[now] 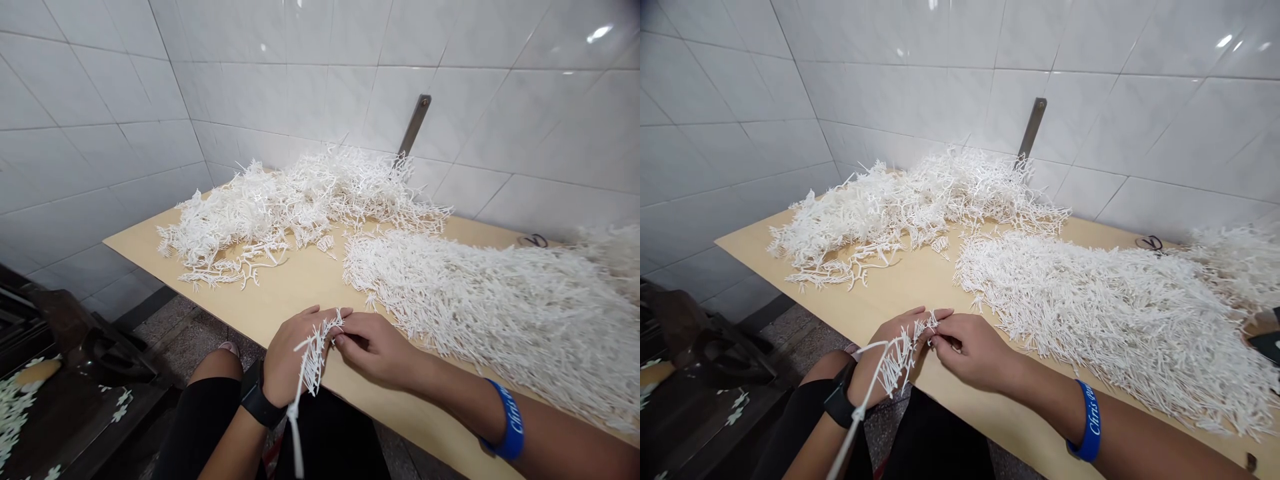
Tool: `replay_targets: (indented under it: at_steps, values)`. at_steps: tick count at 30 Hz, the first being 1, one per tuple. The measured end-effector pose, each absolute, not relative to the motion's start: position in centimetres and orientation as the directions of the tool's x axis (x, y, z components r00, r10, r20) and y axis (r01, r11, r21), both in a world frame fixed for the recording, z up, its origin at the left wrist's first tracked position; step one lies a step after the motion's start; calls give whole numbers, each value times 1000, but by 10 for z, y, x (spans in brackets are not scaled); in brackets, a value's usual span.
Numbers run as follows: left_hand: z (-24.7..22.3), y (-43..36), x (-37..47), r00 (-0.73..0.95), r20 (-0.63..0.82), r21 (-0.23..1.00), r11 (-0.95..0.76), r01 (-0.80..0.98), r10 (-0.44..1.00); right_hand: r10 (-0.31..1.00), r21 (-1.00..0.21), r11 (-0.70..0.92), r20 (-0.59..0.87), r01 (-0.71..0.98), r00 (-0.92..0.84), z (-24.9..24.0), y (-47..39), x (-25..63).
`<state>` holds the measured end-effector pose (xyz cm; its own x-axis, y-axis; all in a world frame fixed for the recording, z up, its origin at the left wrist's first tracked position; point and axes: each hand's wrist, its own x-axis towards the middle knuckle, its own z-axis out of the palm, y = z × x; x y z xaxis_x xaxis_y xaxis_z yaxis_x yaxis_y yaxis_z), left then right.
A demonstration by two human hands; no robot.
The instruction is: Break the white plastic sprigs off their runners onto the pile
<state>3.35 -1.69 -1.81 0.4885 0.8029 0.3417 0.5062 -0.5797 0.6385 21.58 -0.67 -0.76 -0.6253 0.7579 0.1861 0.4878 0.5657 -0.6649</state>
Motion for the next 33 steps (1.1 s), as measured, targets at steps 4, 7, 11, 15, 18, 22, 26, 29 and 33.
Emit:
replay_targets:
  at_steps: [4,7,11,15,18,22,26,29,33]
  values:
    - [-19,-16,33,516,323,621,-589,517,793,761,-671,559,182,487,-623,-8,-7,216]
    - [-17,-17,34,502,325,612,-584,534,801,765,-672,556,185,488,-617,-7,-5,215]
    - [-17,-18,34,490,330,623,-577,529,806,771,-682,547,183,487,-610,-6,-4,214]
    - [-14,-22,36,368,361,717,-507,478,857,776,-686,547,200,480,-598,-5,-6,215]
    - [-14,-25,37,299,385,721,-487,494,873,773,-677,555,204,483,-601,-5,-8,215]
    - [-21,-26,37,307,406,651,-508,564,861,769,-696,538,176,475,-614,-3,-9,215]
    - [-23,-27,36,286,428,646,-511,566,857,762,-724,532,184,439,-621,-2,-9,217]
    - [-18,-28,33,316,418,655,-523,545,852,738,-734,557,220,390,-638,-2,-9,219]
    - [-17,-28,29,373,396,671,-542,506,839,729,-748,567,259,345,-634,-4,-7,220]
